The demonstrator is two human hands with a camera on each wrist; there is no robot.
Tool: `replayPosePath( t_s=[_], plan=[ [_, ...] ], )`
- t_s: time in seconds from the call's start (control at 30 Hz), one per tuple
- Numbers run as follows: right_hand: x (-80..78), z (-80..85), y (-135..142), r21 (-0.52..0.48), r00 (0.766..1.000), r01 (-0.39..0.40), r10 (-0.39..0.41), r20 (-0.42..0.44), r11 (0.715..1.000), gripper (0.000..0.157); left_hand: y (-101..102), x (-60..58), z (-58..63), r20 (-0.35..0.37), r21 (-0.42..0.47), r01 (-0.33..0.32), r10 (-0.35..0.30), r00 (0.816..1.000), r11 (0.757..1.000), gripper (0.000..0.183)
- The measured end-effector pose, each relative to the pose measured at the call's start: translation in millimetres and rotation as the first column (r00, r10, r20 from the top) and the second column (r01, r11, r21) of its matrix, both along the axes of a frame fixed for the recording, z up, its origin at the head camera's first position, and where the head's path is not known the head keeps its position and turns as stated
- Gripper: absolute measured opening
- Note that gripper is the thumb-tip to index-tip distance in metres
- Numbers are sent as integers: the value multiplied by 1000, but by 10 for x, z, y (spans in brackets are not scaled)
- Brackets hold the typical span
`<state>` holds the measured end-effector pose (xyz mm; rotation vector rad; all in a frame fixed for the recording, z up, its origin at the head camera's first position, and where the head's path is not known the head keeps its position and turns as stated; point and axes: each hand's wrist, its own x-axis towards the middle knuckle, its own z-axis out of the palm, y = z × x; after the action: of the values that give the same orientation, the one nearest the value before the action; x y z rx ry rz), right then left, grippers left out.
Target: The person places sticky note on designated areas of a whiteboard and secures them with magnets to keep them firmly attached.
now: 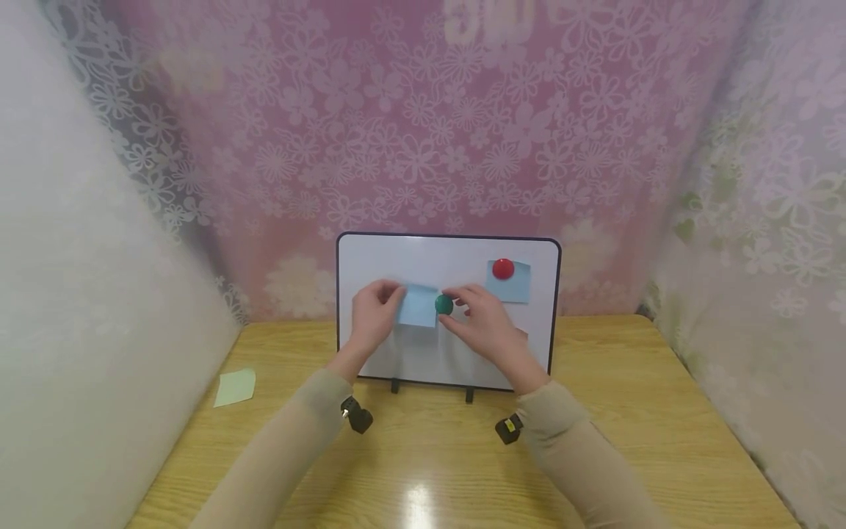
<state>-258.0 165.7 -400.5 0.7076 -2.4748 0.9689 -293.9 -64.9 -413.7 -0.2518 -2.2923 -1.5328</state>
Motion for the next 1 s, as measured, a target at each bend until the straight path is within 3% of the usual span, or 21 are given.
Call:
replayPosePath(
  t_s=[0.4,1.0],
  plan=[
    [-100,79,-126,20,999,23,-22,-31,1000,46,81,-96,137,3,-1,-32,32,999,999,17],
    [-296,135,-344,102,984,129,-114,-138,986,47,139,-185,225,-14,-13,-48,48,999,999,19]
  ],
)
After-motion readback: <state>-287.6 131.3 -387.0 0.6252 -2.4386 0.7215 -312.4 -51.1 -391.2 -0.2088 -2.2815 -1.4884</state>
